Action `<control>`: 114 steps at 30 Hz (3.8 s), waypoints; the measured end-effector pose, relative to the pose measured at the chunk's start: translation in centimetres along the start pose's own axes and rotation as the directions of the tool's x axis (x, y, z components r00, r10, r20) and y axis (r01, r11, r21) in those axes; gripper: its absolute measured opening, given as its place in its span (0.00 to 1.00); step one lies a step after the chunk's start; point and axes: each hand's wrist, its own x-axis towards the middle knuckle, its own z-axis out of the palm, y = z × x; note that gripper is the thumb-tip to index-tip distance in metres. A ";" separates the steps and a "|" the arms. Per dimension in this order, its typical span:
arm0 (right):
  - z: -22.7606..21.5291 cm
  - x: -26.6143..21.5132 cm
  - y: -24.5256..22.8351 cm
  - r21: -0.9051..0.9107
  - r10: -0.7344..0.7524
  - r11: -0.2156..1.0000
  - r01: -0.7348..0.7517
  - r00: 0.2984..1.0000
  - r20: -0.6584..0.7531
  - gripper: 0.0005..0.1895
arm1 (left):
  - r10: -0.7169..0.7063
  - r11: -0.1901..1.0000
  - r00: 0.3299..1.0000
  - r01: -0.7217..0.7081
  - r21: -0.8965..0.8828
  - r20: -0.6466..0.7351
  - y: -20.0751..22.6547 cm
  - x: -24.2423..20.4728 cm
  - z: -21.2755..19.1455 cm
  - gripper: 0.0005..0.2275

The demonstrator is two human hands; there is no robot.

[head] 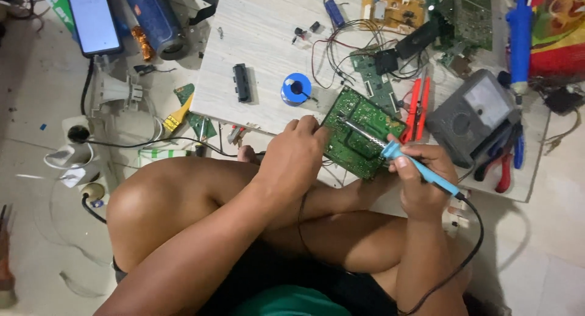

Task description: The person sits on the floor and solders a green circuit board using a soldering iron and solder wire. They hold the board steady with one hand while applying heat and solder with the other, occasionally using red pliers to assist with the components.

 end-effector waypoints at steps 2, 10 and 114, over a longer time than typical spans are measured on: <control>0.0 0.0 0.2 0.006 0.001 1.000 -0.001 1.000 -0.009 0.11 | 0.002 1.000 1.000 -0.002 0.009 -0.007 0.2 0.0 -0.2 0.06; -0.1 0.2 0.1 -0.015 -0.048 0.999 0.048 0.999 0.026 0.11 | -0.025 1.000 0.999 0.025 0.005 0.035 0.2 -0.1 -0.3 0.08; -0.8 0.3 -0.4 -0.005 -0.010 1.000 0.009 0.999 -0.046 0.02 | -0.423 0.797 0.438 -0.238 0.556 0.794 -18.7 2.1 5.2 0.24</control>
